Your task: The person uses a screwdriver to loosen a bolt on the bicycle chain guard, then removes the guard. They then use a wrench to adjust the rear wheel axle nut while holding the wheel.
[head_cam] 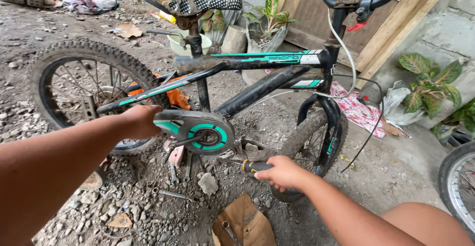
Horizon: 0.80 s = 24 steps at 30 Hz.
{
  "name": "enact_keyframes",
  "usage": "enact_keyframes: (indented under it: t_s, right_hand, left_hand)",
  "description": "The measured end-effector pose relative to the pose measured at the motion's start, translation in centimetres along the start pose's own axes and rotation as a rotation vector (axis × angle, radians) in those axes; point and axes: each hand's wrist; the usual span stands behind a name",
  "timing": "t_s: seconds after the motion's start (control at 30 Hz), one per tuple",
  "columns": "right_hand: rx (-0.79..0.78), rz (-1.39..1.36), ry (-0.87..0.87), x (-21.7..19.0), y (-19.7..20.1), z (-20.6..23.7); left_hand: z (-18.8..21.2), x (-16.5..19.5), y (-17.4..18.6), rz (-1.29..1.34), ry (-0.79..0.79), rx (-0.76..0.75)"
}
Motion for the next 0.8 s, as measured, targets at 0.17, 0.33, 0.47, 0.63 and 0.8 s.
enact_keyframes:
  t_s: [0.17,0.33,0.47,0.63,0.8]
  right_hand:
    - [0.092,-0.033,-0.023,0.2,0.6,0.1]
    - [0.183,-0.116,-0.029,1.5,1.4,1.0]
    - [0.255,-0.172,-0.027,2.5,1.5,1.2]
    - [0.339,-0.199,0.091,2.6,2.1,1.1]
    - [0.515,-0.310,0.210,0.9,3.1,1.4]
  left_hand:
    - [1.7,-0.7,0.7,-0.027,0.107,-0.063]
    - [3.0,-0.5,0.2,-0.035,0.082,-0.056]
    - [2.8,0.9,-0.9,-0.028,0.087,-0.067]
    - [2.8,3.3,-1.8,-0.045,-0.005,-0.043]
    - [2.1,6.2,-1.2,-0.001,-0.089,0.037]
Point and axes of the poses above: each hand's wrist, its own z-axis away from the middle knuckle, its own y-axis out of the back of the hand, x = y × z, and after that the axes turned 2 degrees about y, right-handed
